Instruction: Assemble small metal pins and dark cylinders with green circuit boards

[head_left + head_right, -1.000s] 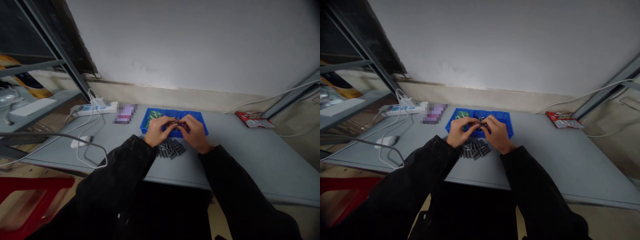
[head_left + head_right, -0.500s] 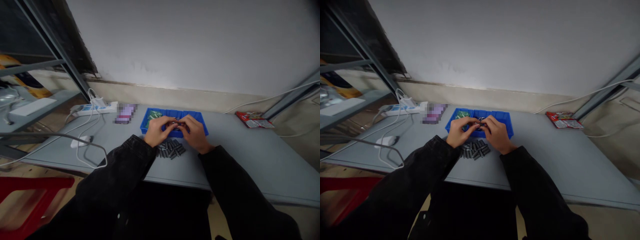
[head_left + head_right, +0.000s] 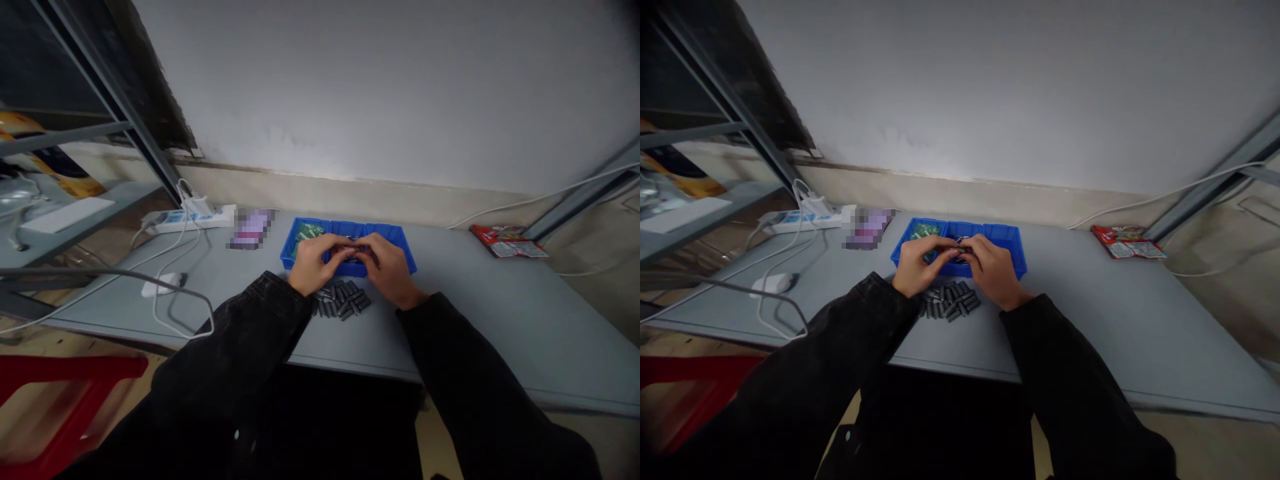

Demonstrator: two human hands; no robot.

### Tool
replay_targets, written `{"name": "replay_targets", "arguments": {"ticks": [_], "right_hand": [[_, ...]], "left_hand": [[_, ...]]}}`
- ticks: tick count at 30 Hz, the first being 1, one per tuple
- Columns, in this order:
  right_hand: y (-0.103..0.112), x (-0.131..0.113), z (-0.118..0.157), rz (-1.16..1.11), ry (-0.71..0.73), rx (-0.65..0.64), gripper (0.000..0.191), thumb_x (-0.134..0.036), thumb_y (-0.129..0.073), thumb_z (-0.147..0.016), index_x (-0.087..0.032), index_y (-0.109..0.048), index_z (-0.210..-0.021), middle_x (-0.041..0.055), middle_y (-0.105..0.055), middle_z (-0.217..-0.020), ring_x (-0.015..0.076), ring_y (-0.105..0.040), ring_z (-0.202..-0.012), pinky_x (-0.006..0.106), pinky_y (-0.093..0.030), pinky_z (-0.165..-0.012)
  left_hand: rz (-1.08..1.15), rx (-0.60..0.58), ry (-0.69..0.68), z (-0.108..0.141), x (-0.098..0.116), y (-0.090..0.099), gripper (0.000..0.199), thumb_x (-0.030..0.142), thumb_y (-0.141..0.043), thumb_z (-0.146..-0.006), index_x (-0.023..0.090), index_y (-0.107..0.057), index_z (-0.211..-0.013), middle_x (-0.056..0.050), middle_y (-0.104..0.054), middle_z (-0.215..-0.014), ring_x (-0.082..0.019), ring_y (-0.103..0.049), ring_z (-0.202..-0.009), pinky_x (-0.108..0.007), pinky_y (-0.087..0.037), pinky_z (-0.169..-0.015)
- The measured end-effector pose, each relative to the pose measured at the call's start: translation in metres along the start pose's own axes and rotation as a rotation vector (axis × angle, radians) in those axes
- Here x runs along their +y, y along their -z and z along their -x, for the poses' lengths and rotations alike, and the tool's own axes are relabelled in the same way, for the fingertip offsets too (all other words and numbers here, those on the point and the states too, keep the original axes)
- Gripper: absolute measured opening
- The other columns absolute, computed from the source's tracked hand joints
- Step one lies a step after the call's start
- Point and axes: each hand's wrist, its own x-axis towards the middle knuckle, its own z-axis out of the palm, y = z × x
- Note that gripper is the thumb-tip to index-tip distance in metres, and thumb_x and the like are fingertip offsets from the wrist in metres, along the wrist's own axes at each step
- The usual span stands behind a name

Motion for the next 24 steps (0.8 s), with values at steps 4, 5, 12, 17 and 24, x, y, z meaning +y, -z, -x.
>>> {"name": "replay_targets", "arguments": {"ticks": [4, 5, 12, 17, 24], "right_hand": [[-0.0004, 0.0025, -0.0001, -0.012, 0.036, -0.015, 0.018, -0.023, -0.045, -0.102, -0.022, -0.062, -0.107, 0.0046, -0.067, -0.097, 0.0177, -0.064, -0.092, 0.032, -0.052, -0.079], [-0.0005, 0.0029, -0.0002, -0.011, 0.038, -0.019, 0.018, -0.023, -0.044, -0.103, -0.021, -0.062, -0.108, 0.0048, -0.066, -0.097, 0.0175, -0.064, -0.091, 0.031, -0.051, -0.078], [0.0005, 0.0025, -0.0017, 0.031, -0.006, 0.012, 0.019, -0.028, -0.046, -0.102, -0.023, -0.063, -0.109, 0.0049, -0.067, -0.099, 0.0192, -0.064, -0.094, 0.033, -0.051, -0.082], [0.0026, 0.0011, -0.0032, 0.04, -0.047, 0.029, 0.019, -0.029, -0.051, -0.1, -0.023, -0.063, -0.113, 0.0046, -0.067, -0.098, 0.0196, -0.064, -0.091, 0.035, -0.052, -0.082], [0.007, 0.0019, -0.0051, 0.042, -0.078, 0.053, 0.019, -0.03, -0.054, -0.098, -0.023, -0.066, -0.111, 0.0059, -0.067, -0.099, 0.0201, -0.063, -0.089, 0.037, -0.052, -0.083]], "left_hand": [[-0.004, 0.007, 0.001, 0.0001, -0.0002, 0.0001, 0.014, 0.027, -0.065, -0.093, 0.015, -0.071, -0.099, -0.005, -0.075, -0.092, -0.012, -0.068, -0.075, -0.026, -0.056, -0.075], [-0.002, 0.01, 0.003, 0.0, -0.0003, 0.0002, 0.014, 0.027, -0.065, -0.093, 0.015, -0.071, -0.099, -0.005, -0.075, -0.092, -0.012, -0.068, -0.076, -0.026, -0.056, -0.076], [-0.014, 0.027, 0.008, -0.0018, -0.0025, 0.0013, 0.012, 0.025, -0.066, -0.092, 0.016, -0.071, -0.098, -0.004, -0.075, -0.093, -0.012, -0.067, -0.08, -0.026, -0.054, -0.078], [-0.025, 0.033, 0.03, -0.0028, -0.0049, 0.0023, 0.014, 0.027, -0.065, -0.093, 0.015, -0.071, -0.097, -0.006, -0.074, -0.094, -0.013, -0.067, -0.082, -0.027, -0.054, -0.078], [-0.074, 0.067, 0.056, -0.0052, -0.0073, 0.0058, 0.017, 0.031, -0.066, -0.092, 0.016, -0.072, -0.095, -0.005, -0.074, -0.092, -0.013, -0.067, -0.08, -0.027, -0.053, -0.075]]}}
